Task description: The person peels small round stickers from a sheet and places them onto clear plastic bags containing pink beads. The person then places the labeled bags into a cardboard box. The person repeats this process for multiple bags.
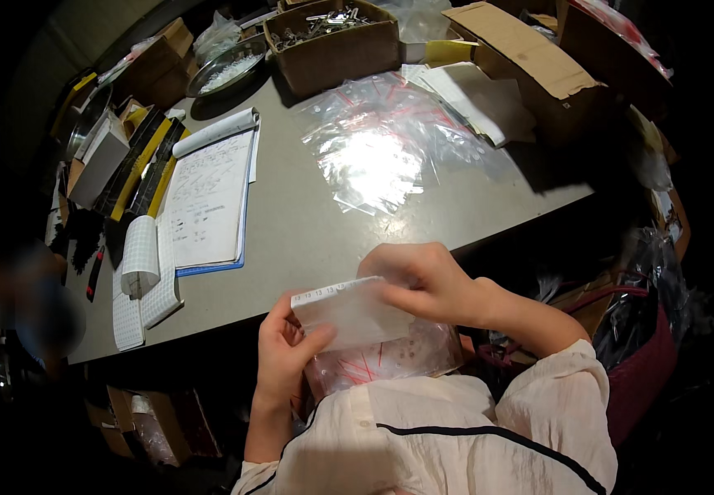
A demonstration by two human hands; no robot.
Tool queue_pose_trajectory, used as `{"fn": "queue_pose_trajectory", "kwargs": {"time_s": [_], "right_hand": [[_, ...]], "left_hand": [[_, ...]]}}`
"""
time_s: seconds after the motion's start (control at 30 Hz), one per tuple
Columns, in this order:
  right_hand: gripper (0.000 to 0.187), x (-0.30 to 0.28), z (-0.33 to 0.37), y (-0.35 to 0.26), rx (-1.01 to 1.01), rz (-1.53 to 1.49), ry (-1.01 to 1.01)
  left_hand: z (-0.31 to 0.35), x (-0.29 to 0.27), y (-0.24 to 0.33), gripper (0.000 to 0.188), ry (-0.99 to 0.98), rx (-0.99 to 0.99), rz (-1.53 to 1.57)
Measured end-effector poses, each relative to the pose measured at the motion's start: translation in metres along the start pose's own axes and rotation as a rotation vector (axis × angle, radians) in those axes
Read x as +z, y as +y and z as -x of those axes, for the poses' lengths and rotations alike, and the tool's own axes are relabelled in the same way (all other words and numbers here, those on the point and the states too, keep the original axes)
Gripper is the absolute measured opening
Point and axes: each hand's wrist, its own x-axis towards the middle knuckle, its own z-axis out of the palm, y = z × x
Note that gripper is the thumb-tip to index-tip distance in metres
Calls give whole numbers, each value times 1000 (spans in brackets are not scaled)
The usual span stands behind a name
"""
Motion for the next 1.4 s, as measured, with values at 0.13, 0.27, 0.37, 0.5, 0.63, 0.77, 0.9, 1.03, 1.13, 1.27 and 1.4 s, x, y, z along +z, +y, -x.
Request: {"fn": "queue_pose_trajectory", "kwargs": {"time_s": [0.13, 0.27, 0.37, 0.5, 0.63, 0.77, 0.9, 1.03, 1.13, 1.27, 1.4], "right_hand": [[18, 5, 4, 4, -76, 5, 16], [20, 3, 1, 0, -55, 32, -43], [21, 0, -6, -2, -132, 106, -72], [20, 1, -12, -6, -283, 280, -110], [19, 6, -14, -8, -382, 425, -62], [23, 12, -13, -5, -452, 597, 10], [27, 16, -11, -1, -620, 781, 20], [28, 9, -19, 5, -695, 743, 64], [22, -24, -33, 19, -427, 654, 162], [14, -58, -50, 54, -77, 614, 237], [15, -36, -24, 43, -108, 626, 30]], "left_hand": [[-5, -6, 9, 25, 6, -41, 44], [-2, -1, -3, 16, 175, 92, -140], [-4, 7, -5, 13, 227, 305, -406], [-8, 8, -5, 13, 187, 454, -554], [-9, 7, -4, 13, 182, 477, -614], [-9, 6, -7, 13, 219, 406, -642], [-12, 2, -13, 14, 251, 294, -551], [-16, -3, -16, 14, 281, 161, -394], [-16, -9, -14, 15, 304, 121, -272], [-13, -20, -11, 16, 350, 163, -223], [-2, -41, -10, 17, 405, 170, -177]]}}
